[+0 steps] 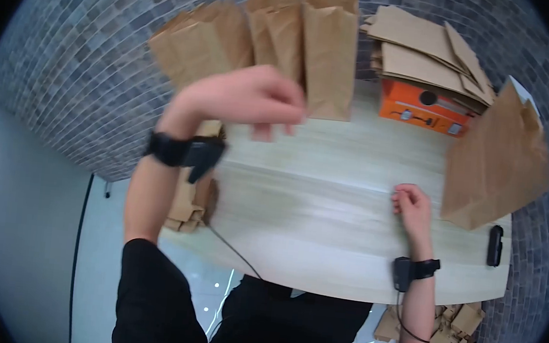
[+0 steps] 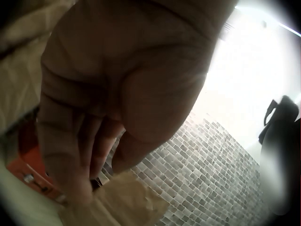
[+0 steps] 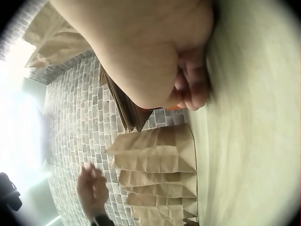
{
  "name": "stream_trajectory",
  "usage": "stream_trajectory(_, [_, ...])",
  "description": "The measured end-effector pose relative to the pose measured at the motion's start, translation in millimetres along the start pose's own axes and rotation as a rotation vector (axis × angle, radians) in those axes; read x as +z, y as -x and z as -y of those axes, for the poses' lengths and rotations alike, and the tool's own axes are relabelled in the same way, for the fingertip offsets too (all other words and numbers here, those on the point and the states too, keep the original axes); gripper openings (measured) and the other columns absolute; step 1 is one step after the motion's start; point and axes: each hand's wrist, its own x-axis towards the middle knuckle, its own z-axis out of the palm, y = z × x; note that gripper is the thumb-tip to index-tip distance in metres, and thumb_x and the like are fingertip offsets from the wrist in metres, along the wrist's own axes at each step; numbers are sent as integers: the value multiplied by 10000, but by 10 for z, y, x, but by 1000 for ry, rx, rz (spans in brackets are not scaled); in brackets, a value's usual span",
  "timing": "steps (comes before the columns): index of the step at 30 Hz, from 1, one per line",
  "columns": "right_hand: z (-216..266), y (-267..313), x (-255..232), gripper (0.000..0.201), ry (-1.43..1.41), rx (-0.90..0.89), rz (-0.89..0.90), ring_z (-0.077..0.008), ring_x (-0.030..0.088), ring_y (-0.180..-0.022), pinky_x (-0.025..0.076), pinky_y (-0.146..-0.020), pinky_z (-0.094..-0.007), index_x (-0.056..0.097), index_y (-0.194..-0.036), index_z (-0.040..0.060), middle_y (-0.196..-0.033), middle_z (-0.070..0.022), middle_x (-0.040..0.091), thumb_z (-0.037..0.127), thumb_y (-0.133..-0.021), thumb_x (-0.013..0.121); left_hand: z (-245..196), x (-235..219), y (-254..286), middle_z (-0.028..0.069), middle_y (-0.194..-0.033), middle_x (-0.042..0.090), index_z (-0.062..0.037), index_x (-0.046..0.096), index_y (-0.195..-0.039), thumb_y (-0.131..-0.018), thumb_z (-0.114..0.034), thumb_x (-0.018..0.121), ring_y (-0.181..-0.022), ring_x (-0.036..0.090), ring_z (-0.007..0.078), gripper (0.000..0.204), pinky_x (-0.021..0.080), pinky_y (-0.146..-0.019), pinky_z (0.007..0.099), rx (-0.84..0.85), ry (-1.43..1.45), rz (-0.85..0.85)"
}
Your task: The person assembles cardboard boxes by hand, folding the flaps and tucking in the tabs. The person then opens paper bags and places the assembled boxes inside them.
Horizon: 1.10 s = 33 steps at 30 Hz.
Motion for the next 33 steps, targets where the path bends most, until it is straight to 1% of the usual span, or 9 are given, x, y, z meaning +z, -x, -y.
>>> stream_trajectory(4, [-3,-2,0,143,58,0,-10,-71,564,-700,477,-604,-223,660,-1017,35,-815,-16,639,86,-977,533,926,-390,1235,28,-737,664,-10,669,-897,-938,-166,611,-524,567,71,171,454,-464,222,-314,-2,-364])
stream_trajectory(9, [28,12,24,136,72,34,-33,-58,556,-715,449,-609,-206,658,-1022,42,-836,-7,639,78,-975,535,1893,-247,2230,27,-646,641,6,667,-822,-852,-145,606,-528,590,93,166,457,-464,246,-669,-66,-533])
stream_trajectory(13, [44,40,98,138,101,14,-79,-51,546,-710,437,-604,-202,663,-1017,41,-830,-3,639,84,-974,539,2608,138,2421,116,-685,669,15,669,-832,-804,-173,648,-608,681,222,192,537,-547,348,-727,-212,-561])
stream_trajectory(15, [0,42,125,140,142,-20,-110,-47,540,-709,424,-599,-197,669,-1015,42,-822,1,640,93,-972,546,2868,365,2369,196,-817,700,8,677,-847,-797,-197,660,-754,707,352,212,558,-662,463,-612,-681,-725])
stream_trajectory(20, [136,163,247,143,78,37,-151,-57,548,-696,432,-601,-204,674,-1015,57,-820,-2,646,123,-972,555,3063,489,2205,249,-919,685,-4,674,-839,-790,-180,639,-921,665,420,187,538,-781,511,-809,-701,-716])
stream_trajectory(25, [458,404,553,145,-165,167,17,-94,598,-732,488,-648,-233,655,-1035,42,-842,-23,661,124,-979,549,2052,163,2146,245,-850,678,7,617,-766,-759,-129,587,-818,658,416,139,525,-738,474,-674,-441,-665])
stream_trajectory(28, [704,516,869,179,-213,168,268,-122,633,-796,521,-712,-253,646,-1086,29,-886,-41,668,136,-993,536,1388,138,2149,139,-681,587,-6,481,-678,-724,-74,547,-618,547,255,105,457,-605,389,-497,-294,-734])
stream_trajectory(30, [810,551,1068,283,-269,232,457,-164,653,-933,538,-819,-293,592,-1236,28,-1027,-82,672,189,-1010,538,1079,254,2110,-23,-631,374,-70,347,-679,-704,21,486,-617,319,92,168,316,-543,253,-142,-10,-736])
stream_trajectory(33, [751,702,1343,441,-423,317,783,-197,607,-1111,520,-925,-350,459,-1399,34,-1234,-114,610,253,-1025,533,706,472,1869,-62,-662,402,-104,360,-693,-757,55,540,-637,352,46,248,312,-554,213,58,136,-789])
